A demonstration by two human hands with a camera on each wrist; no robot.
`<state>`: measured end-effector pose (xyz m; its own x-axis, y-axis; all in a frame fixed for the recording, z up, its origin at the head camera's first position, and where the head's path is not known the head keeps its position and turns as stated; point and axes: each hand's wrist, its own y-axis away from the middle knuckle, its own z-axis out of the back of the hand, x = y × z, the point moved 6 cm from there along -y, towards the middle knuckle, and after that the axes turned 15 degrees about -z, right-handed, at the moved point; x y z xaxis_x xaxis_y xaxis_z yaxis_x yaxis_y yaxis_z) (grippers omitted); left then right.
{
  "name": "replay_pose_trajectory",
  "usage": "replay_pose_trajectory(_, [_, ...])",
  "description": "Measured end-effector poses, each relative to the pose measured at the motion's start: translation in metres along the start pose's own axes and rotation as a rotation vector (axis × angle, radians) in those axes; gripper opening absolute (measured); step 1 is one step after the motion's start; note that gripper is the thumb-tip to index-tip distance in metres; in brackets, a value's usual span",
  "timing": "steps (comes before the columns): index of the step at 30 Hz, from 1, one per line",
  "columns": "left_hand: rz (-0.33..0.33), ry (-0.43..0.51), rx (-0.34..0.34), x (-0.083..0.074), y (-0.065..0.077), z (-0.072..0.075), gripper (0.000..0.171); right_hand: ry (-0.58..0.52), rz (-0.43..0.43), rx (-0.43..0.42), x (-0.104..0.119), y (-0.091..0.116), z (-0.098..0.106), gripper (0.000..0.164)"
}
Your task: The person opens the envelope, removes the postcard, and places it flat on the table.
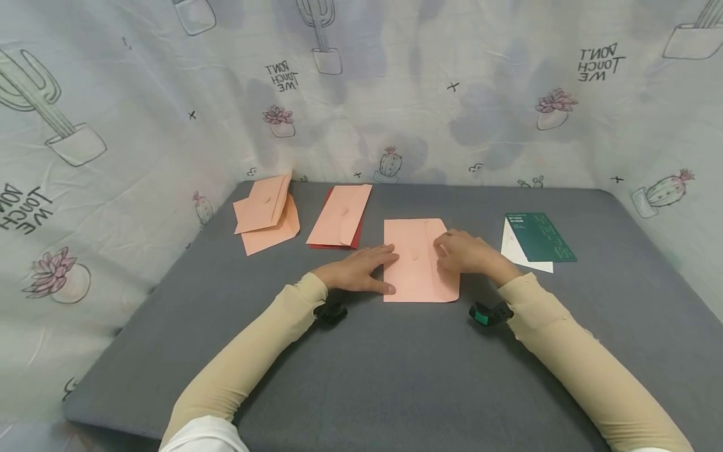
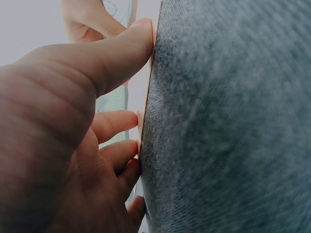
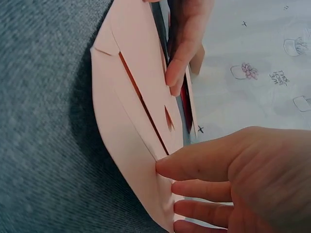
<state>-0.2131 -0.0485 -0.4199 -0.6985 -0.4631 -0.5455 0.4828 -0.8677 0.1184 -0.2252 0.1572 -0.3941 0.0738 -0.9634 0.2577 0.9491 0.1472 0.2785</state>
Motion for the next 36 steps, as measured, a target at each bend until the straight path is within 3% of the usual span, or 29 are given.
replay_pose_trajectory(26, [0.017,0.024,-0.002,0.0060,0.0002,-0.0052,0.084,-0.041,-0.018,-0.024,-0.0035,-0.0048,-0.0081,0.047])
replay_pose_trajectory(36, [0.015,0.032,-0.011,0.0036,0.0011,-0.0018,0.084,-0.041,0.002,-0.031,-0.0027,-0.0054,0.0008,0.045])
